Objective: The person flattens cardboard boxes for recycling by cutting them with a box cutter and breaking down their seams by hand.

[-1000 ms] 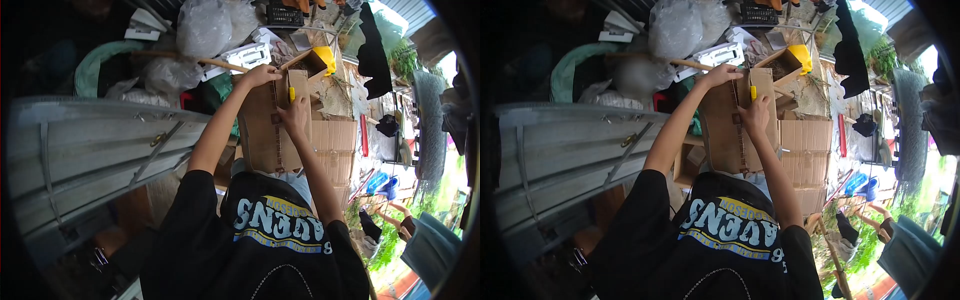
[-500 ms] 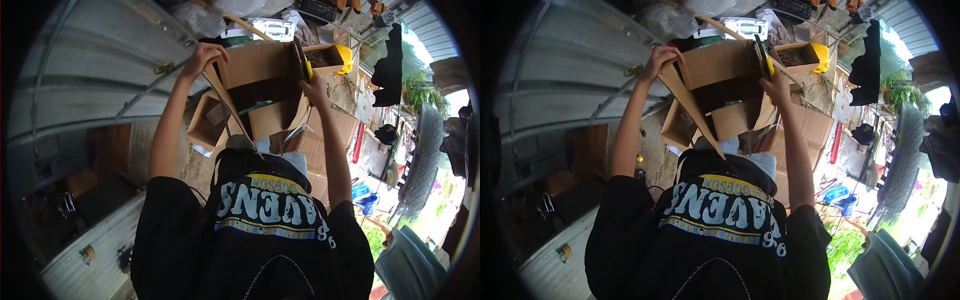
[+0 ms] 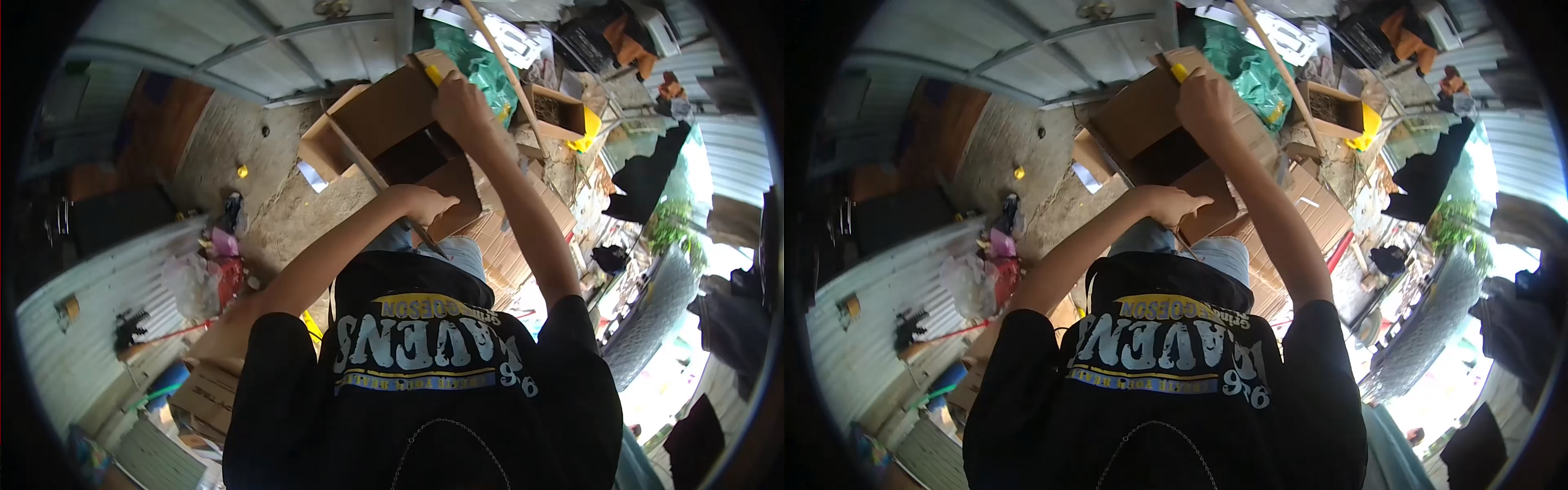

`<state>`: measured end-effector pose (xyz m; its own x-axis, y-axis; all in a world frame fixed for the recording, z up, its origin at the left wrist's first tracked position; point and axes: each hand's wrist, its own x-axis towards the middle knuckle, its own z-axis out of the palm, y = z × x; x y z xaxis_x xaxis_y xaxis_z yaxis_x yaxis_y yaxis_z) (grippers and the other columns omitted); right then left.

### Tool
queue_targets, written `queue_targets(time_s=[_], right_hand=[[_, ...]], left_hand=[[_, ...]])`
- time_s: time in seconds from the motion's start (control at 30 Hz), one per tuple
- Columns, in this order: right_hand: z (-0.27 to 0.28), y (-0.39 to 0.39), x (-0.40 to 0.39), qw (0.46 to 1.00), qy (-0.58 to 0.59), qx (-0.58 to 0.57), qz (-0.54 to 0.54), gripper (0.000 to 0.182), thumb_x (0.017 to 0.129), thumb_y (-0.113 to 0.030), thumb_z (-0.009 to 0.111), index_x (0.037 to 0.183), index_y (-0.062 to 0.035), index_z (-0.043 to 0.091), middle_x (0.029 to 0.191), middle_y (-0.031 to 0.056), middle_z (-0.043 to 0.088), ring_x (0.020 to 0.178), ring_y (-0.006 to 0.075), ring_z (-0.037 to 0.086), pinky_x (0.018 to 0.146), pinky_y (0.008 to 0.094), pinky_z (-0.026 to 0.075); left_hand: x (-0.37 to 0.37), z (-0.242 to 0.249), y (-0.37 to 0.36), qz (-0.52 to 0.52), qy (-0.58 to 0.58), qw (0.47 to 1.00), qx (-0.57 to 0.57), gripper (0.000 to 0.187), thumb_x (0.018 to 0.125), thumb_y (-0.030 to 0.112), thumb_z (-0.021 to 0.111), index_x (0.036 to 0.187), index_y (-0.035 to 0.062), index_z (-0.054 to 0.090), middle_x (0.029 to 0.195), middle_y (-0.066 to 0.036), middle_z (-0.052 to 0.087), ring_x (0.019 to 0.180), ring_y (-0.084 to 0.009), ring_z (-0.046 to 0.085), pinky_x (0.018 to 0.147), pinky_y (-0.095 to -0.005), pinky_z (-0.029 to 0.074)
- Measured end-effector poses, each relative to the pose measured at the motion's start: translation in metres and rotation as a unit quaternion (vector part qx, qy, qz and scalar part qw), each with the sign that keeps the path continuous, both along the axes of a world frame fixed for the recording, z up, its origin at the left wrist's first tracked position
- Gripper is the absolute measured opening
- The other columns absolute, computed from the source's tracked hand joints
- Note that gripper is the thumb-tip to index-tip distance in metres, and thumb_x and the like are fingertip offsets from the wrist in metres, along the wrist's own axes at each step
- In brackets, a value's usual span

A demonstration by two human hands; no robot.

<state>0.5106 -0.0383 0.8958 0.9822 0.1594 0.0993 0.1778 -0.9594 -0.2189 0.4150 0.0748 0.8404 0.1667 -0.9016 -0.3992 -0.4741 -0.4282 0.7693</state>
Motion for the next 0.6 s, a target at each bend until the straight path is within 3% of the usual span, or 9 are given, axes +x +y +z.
queue_targets(time_s=[0.03,0.07,0.13,0.23,0.3,0.4,0.43,0.53,0.6], right_hand=[[-0.007,0.018,-0.003,1.000,-0.001,0.001,0.016,0.017,0.070,-0.010,0.054,0.081,0.0041,0.055,0.073,0.0173,0.060,0.069,0.0310,0.063,0.060,0.0371,0.051],[-0.015,0.037,-0.006,0.999,0.014,-0.007,0.045,0.018,0.070,-0.010,0.055,0.082,0.0042,0.055,0.075,0.0169,0.060,0.070,0.0307,0.063,0.061,0.0365,0.051],[-0.022,0.080,-0.015,0.996,0.029,-0.013,0.087,0.019,0.069,-0.009,0.056,0.083,0.0042,0.055,0.076,0.0165,0.060,0.071,0.0303,0.063,0.061,0.0360,0.051],[-0.027,0.141,-0.027,0.988,0.086,-0.001,0.128,0.021,0.068,-0.010,0.057,0.084,0.0042,0.055,0.076,0.0159,0.060,0.072,0.0295,0.063,0.061,0.0357,0.051],[-0.025,0.173,-0.038,0.981,0.025,0.066,0.182,0.022,0.069,-0.011,0.057,0.084,0.0044,0.053,0.073,0.0163,0.061,0.070,0.0308,0.063,0.060,0.0373,0.051],[0.008,0.189,-0.046,0.959,0.079,0.121,0.243,0.034,0.078,-0.030,0.057,0.094,-0.0007,0.051,0.071,0.0172,0.061,0.065,0.0316,0.062,0.057,0.0394,0.049],[0.022,0.186,-0.051,0.948,0.127,0.129,0.263,0.041,0.081,-0.038,0.056,0.099,-0.0021,0.050,0.073,0.0177,0.061,0.063,0.0311,0.061,0.055,0.0398,0.048],[0.029,0.147,-0.071,0.941,0.058,0.181,0.281,0.042,0.082,-0.044,0.053,0.101,-0.0070,0.049,0.072,0.0135,0.061,0.061,0.0282,0.061,0.052,0.0389,0.047],[0.016,0.124,-0.089,0.928,0.077,0.161,0.326,0.041,0.081,-0.045,0.053,0.100,-0.0085,0.050,0.075,0.0112,0.061,0.060,0.0270,0.061,0.051,0.0381,0.047]], left_hand=[[0.000,-0.005,0.003,0.016,-0.001,1.000,0.001,0.046,0.079,0.006,0.050,0.120,-0.0058,0.033,0.106,-0.024,0.056,0.089,-0.0353,0.061,0.073,-0.0439,0.050],[0.003,-0.010,0.005,0.147,0.243,0.954,0.093,0.051,0.080,0.009,0.051,0.124,-0.0043,0.029,0.109,-0.025,0.055,0.088,-0.0343,0.061,0.070,-0.0415,0.052],[-0.002,-0.025,0.019,0.260,0.361,0.884,0.145,0.047,0.084,0.016,0.052,0.124,-0.0028,0.033,0.107,-0.022,0.056,0.080,-0.0304,0.063,0.057,-0.0379,0.054],[-0.006,-0.040,0.050,0.387,0.396,0.826,0.103,0.061,0.084,0.042,0.049,0.128,0.0020,0.035,0.104,-0.021,0.060,0.071,-0.0232,0.066,0.048,-0.0320,0.052],[-0.005,-0.051,0.074,0.432,0.490,0.756,0.041,0.052,0.088,0.037,0.045,0.125,0.0016,0.037,0.098,-0.020,0.061,0.072,-0.0208,0.066,0.047,-0.0298,0.052],[-0.025,-0.050,0.122,0.651,0.206,0.713,-0.160,0.037,0.093,0.029,0.040,0.117,0.0012,0.044,0.087,-0.014,0.063,0.066,-0.0194,0.065,0.048,-0.0299,0.051],[-0.032,-0.064,0.145,0.704,0.212,0.645,-0.205,0.034,0.093,0.027,0.039,0.112,0.0004,0.047,0.084,-0.012,0.062,0.063,-0.0193,0.064,0.049,-0.0294,0.050],[-0.063,-0.039,0.226,0.718,0.191,0.644,-0.182,0.035,0.092,0.030,0.043,0.104,-0.0014,0.053,0.086,-0.012,0.063,0.062,-0.0178,0.063,0.056,-0.0271,0.051],[-0.092,-0.025,0.257,0.783,0.164,0.543,-0.255,0.038,0.091,0.033,0.044,0.100,-0.0021,0.056,0.086,-0.011,0.063,0.068,-0.0166,0.063,0.062,-0.0260,0.050]])
